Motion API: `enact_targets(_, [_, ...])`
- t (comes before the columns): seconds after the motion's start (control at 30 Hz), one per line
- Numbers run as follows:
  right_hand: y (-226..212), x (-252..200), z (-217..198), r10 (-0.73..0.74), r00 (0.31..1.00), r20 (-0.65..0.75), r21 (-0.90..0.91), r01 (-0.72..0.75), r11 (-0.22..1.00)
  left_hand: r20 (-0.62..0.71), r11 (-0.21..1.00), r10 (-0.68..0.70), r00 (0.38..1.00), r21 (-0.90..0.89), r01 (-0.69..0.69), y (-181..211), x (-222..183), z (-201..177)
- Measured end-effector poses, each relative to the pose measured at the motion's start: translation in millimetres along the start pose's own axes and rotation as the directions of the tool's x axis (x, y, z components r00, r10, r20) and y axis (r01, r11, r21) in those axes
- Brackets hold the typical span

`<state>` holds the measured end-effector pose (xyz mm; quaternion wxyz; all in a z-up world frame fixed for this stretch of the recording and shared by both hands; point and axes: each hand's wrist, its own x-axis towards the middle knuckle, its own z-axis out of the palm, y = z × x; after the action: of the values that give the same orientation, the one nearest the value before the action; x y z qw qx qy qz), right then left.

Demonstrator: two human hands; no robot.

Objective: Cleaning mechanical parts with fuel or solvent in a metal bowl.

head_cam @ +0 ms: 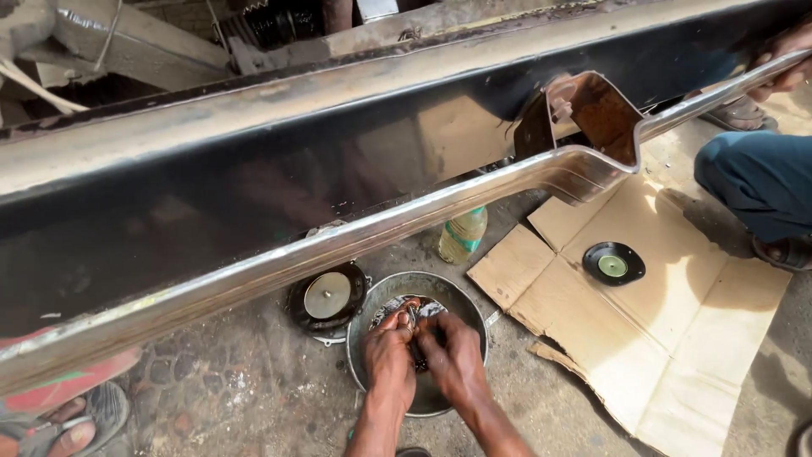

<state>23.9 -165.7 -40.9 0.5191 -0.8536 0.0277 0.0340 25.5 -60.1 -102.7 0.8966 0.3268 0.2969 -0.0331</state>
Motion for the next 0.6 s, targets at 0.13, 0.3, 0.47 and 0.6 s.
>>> enact_targets(0.13, [-22, 17, -9, 0.07, 0.997, -0.032, -0.056, -0.072, 0.996, -0.063, 0.99, 0.028, 0.998, 0.139, -0.019, -9, -2, 8])
enact_targets(0.3, [-8, 4, 3, -0.093, 0.994, -0.061, -0.026, 0.092, 0.995, -0.055, 0.998, 0.066, 0.996, 0.001, -0.066, 2, -8, 10])
enact_targets(0.47, [-2, 22, -7, 0.124, 0.98, 0.157, -0.204, -0.091, 0.975, -0.119, 0.982, 0.083, 0.989, 0.177, -0.062, 8, -6, -9])
enact_targets(0.6, [51, 42, 10, 0.035, 0.994, 0.102, -0.375, 0.006, 0.927, -0.111, 0.955, 0.089, 0.99, 0.291, -0.053, 20, -12, -9])
